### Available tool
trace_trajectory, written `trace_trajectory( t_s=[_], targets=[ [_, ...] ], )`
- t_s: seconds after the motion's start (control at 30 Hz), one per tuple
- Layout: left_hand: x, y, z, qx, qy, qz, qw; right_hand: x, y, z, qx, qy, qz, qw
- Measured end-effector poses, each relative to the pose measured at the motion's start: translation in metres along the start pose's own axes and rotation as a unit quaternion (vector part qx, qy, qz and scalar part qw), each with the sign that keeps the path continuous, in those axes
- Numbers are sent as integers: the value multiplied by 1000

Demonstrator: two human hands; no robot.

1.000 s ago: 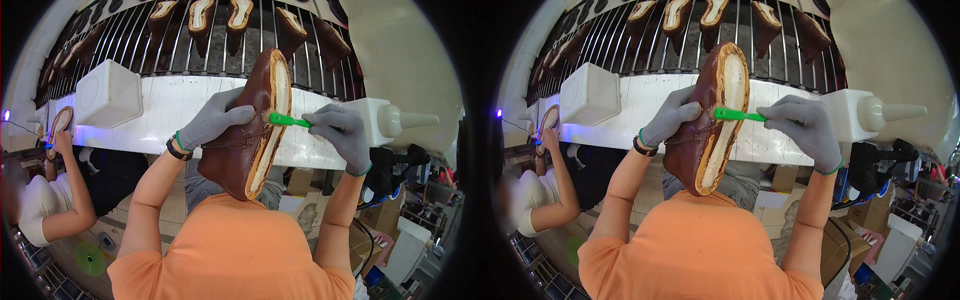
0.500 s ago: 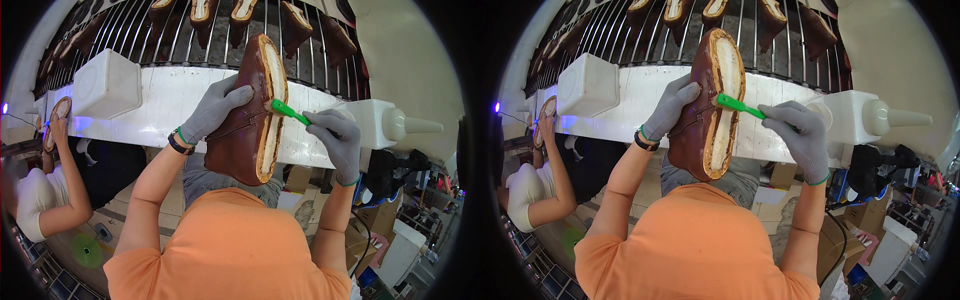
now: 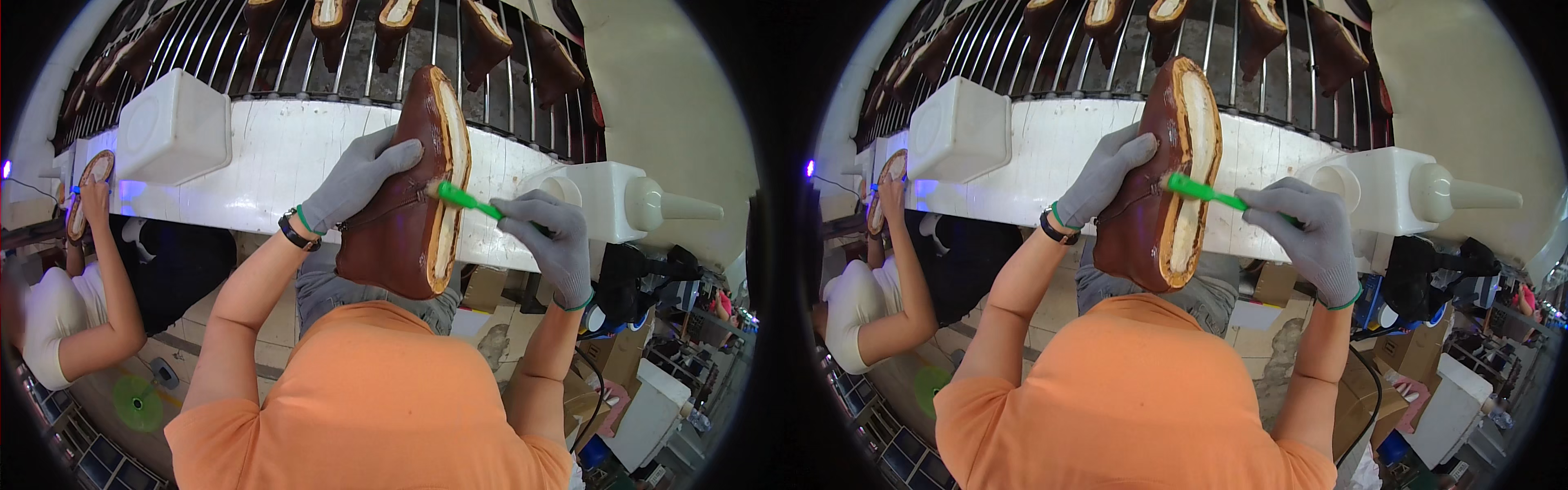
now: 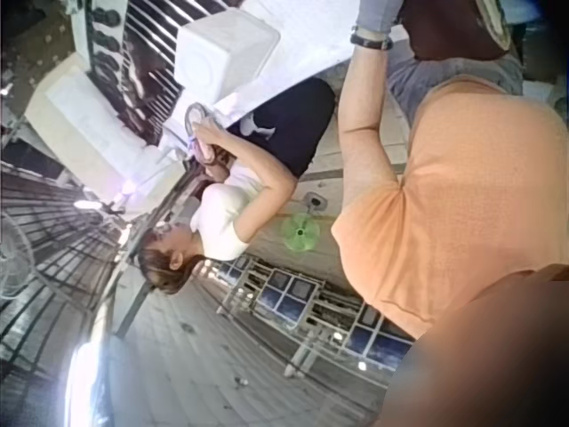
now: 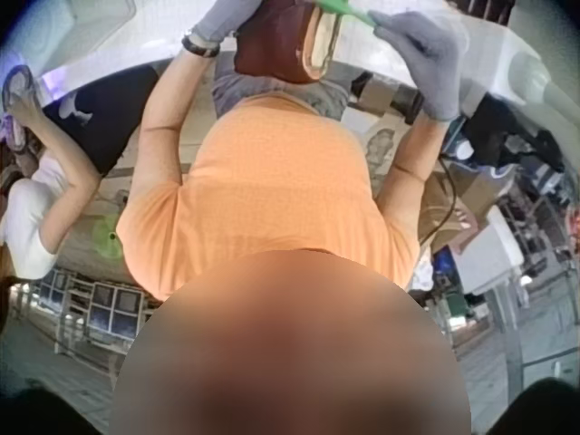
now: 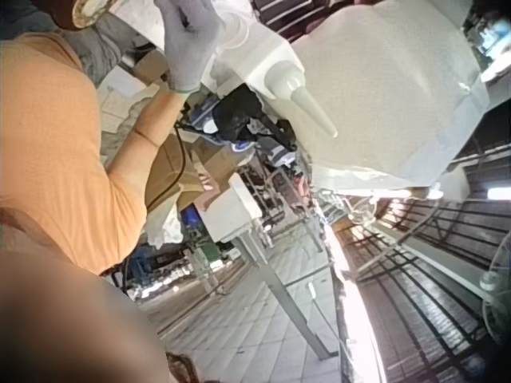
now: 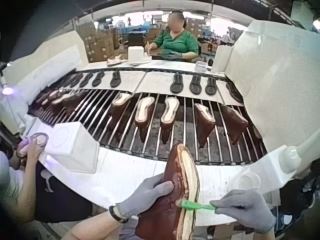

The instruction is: The recorder is applying glue to the edges of shoe uppers and soles using a small brush as they move along a conveyor belt system.

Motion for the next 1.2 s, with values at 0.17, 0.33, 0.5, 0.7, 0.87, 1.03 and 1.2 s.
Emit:
trace_trajectory(
  t_s=[0.17,0.33,0.5,0.7,0.87,1.03,1.2],
  targets=[
    [3,-2,-10,54,14,-5,998,-1,6,-5,19,-83,-142,986],
    [-3,-4,-21,114,38,-22,993,2,0,-3,16,-115,-215,970],
    [-13,-4,-35,211,89,-77,970,5,-18,-2,12,-159,-273,949],
    [-31,-4,-51,235,222,-167,931,5,-41,-3,52,-162,-283,944],
    [-43,5,-42,213,226,-228,923,4,-61,-7,76,-168,-293,938],
    [-59,39,-8,101,-106,-184,972,3,-81,-15,106,-162,-306,932],
    [-58,54,27,119,-202,-185,954,3,-92,-19,112,-155,-333,923]
  ],
)
Point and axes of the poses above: each hand's wrist, its own y-axis away from the middle knuckle, its own x-axis out of the back of the hand, z = x × y, the point moved 3 cm from there along -y, towards the middle knuckle, and after that the axes turned 10 degrees about x, right-handed, at the moved point
